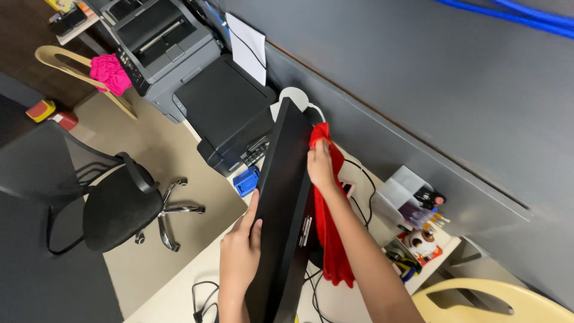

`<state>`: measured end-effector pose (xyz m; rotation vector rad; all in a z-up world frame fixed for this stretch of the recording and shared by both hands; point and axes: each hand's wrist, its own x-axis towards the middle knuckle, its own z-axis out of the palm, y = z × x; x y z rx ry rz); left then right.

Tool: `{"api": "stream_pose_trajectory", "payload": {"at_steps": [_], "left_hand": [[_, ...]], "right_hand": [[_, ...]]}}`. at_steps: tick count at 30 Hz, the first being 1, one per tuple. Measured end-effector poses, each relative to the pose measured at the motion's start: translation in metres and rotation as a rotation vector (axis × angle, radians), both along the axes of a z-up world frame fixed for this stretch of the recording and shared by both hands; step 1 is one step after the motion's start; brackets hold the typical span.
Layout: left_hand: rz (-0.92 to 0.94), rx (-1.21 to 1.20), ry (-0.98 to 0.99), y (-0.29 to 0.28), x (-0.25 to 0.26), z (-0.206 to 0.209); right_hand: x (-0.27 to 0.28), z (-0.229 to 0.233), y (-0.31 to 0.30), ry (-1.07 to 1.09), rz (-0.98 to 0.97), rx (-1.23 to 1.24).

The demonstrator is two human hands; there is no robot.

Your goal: The recorder wipes down a computer monitor, keyboard, and various desk items using a red cloth.

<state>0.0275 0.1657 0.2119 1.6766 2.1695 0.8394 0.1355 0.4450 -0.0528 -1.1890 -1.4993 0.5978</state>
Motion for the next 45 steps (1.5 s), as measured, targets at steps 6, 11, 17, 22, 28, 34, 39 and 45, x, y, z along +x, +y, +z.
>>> {"api": "stream_pose_trajectory", "payload": {"at_steps": [6,11,17,22,28,34,39,45], "left_hand": [[0.000,0.118,0.009,0.002,-0.014,-0.009],[0.032,0.126,-0.024,0.005,-0.036,-0.018],[-0.065,0.287,0.038,0.000,-0.044,-0.023],[0.063,0.054,-0.050,0.000,-0.040,-0.023],[0.064,0.034,-0.049,0.001,-0.045,-0.027],[0.145,-0.083,-0.048,0.000,-0.054,-0.035],[0.051,0.055,-0.023,0.000,-0.054,-0.035],[0.122,-0.091,-0.112,-0.001,-0.046,-0.021]], "right_hand": [[-0.006,0.037,-0.060,0.244,0.183,-0.272],[-0.020,-0.046,-0.134,0.205,0.311,-0.207],[-0.026,-0.046,-0.029,0.097,0.283,-0.192],[-0.004,0.056,-0.026,0.407,0.261,-0.593],[-0.016,0.000,-0.086,0.614,0.190,-0.665],[-0.007,-0.028,-0.137,0.785,0.094,-0.733],[-0.003,-0.015,-0.090,0.810,0.160,-0.560],[0.000,-0.041,-0.027,0.586,0.297,-0.499]]}}
